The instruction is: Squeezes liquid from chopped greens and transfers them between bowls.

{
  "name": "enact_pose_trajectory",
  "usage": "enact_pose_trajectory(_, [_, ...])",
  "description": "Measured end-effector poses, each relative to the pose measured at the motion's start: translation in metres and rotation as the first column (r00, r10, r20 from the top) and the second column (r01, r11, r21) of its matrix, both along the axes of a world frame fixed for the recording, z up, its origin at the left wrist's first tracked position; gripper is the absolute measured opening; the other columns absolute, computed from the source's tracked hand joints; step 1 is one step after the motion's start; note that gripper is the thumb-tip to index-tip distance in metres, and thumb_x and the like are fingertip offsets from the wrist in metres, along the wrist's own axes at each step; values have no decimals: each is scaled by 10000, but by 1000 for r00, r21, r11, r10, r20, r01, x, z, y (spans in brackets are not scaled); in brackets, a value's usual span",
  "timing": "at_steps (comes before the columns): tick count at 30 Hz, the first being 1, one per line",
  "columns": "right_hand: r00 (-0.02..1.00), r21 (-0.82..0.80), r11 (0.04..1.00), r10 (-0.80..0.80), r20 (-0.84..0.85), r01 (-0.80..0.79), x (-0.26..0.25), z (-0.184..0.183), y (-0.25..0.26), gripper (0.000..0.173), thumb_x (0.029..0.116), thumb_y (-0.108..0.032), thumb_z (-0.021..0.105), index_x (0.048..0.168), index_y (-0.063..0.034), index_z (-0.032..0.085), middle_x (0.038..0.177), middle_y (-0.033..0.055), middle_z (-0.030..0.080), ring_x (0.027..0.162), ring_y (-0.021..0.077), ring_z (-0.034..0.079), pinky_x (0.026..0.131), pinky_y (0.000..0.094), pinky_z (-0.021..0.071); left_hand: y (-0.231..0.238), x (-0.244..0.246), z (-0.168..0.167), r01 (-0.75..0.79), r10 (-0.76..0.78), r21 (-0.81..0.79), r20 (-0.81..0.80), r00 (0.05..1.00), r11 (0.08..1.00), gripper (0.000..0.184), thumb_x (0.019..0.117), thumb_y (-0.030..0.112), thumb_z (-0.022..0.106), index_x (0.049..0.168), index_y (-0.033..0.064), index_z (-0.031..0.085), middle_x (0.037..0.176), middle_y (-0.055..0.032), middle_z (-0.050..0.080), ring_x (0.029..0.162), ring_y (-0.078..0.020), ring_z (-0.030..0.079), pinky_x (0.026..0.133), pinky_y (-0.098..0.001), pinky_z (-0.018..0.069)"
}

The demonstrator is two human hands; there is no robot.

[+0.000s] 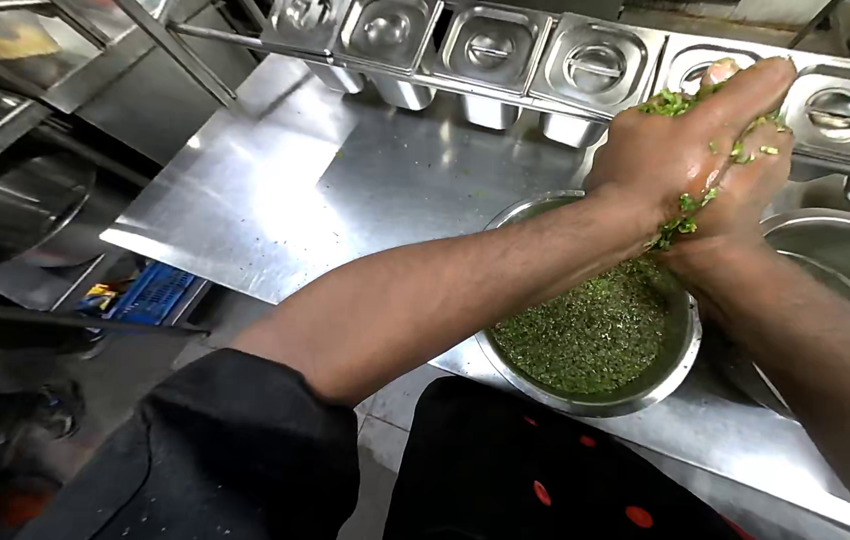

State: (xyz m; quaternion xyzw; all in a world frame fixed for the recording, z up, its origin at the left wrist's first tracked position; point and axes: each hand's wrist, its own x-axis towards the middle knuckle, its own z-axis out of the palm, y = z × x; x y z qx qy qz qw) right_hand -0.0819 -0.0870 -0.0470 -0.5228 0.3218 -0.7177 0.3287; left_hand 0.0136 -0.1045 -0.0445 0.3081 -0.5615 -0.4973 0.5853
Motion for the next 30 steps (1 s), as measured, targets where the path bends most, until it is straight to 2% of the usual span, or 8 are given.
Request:
enact_pose_trajectory(3, [1000, -26, 1000, -12, -5, 12, -3, -2, 0, 216, 1067, -153, 474, 994, -50, 649, 860, 25, 656, 828, 127, 679, 769, 342, 598, 0, -5, -1, 15, -15, 3, -55, 998, 1000, 371, 1066, 396, 532, 1109, 68, 700, 975, -122, 700, 856, -224, 704, 726, -486, 621])
enact_pose_trajectory(6, [999, -120, 992, 25, -26, -28, -3, 14, 21, 228, 1075, -143, 446, 1073, -55, 656, 934, -3, 676, 903, 80, 677, 819, 287, 586, 20, -8, 13, 18, -21, -87, -36, 999, 996, 378, 1075, 376, 510, 1079, 47, 697, 919, -114, 689, 798, -201, 689, 646, -433, 609])
enact_pose_trajectory(8, [996, 93, 996, 2, -94, 7, 11, 78, 65, 235, 1070, -120, 413, 990, -187, 623, 864, -147, 641, 865, -58, 627, 813, 182, 542, 67, -7, 85, -60, 45, 245, 66, 997, 968, 372, 1008, 412, 586, 935, 65, 697, 819, -112, 668, 740, -242, 652, 627, -493, 540])
enact_pose_trajectory(10, [997, 169, 985, -20, -73, 32, 20, 103, 85, 274, 1058, -87, 406, 925, -214, 609, 795, -174, 633, 799, -79, 621, 764, 164, 546, 88, -9, 121, -116, 43, 468, 162, 986, 876, 427, 941, 493, 622, 902, 71, 683, 815, -123, 657, 771, -277, 644, 663, -550, 517])
enact_pose_trajectory(15, [998, 156, 987, -39, -45, 46, 21, 84, 79, 291, 1044, -90, 415, 865, -201, 616, 747, -151, 635, 728, -50, 630, 694, 183, 555, 85, -9, 104, -87, 38, 451, 118, 992, 888, 384, 952, 445, 623, 896, 70, 684, 796, -101, 652, 737, -238, 638, 646, -500, 522])
enact_pose_trajectory(20, [994, 232, 969, -66, -83, 84, 20, 72, 85, 212, 1017, -67, 442, 952, -140, 631, 809, -124, 646, 789, -53, 629, 754, 174, 554, 89, -8, 96, -90, 51, 483, 94, 994, 871, 355, 958, 405, 627, 880, 62, 672, 773, -82, 643, 703, -201, 626, 630, -449, 524])
enact_pose_trajectory(27, [988, 418, 905, -16, -153, 79, 15, 71, 90, 225, 1066, -197, 418, 1000, -157, 629, 828, -86, 639, 765, -16, 625, 704, 232, 558, 91, -7, 94, -24, 20, 514, 12, 1000, 858, 268, 975, 316, 626, 952, 53, 672, 812, -57, 639, 735, -143, 609, 669, -361, 520])
enact_pose_trajectory(30, [983, 388, 920, 11, -183, 62, 7, 97, 92, 285, 1087, -191, 377, 973, -145, 634, 804, -84, 630, 748, -25, 614, 686, 214, 549, 93, -4, 111, 43, -45, 445, -5, 999, 895, 437, 987, 338, 668, 1349, 106, 586, 1182, -103, 662, 1046, -186, 634, 896, -413, 535])
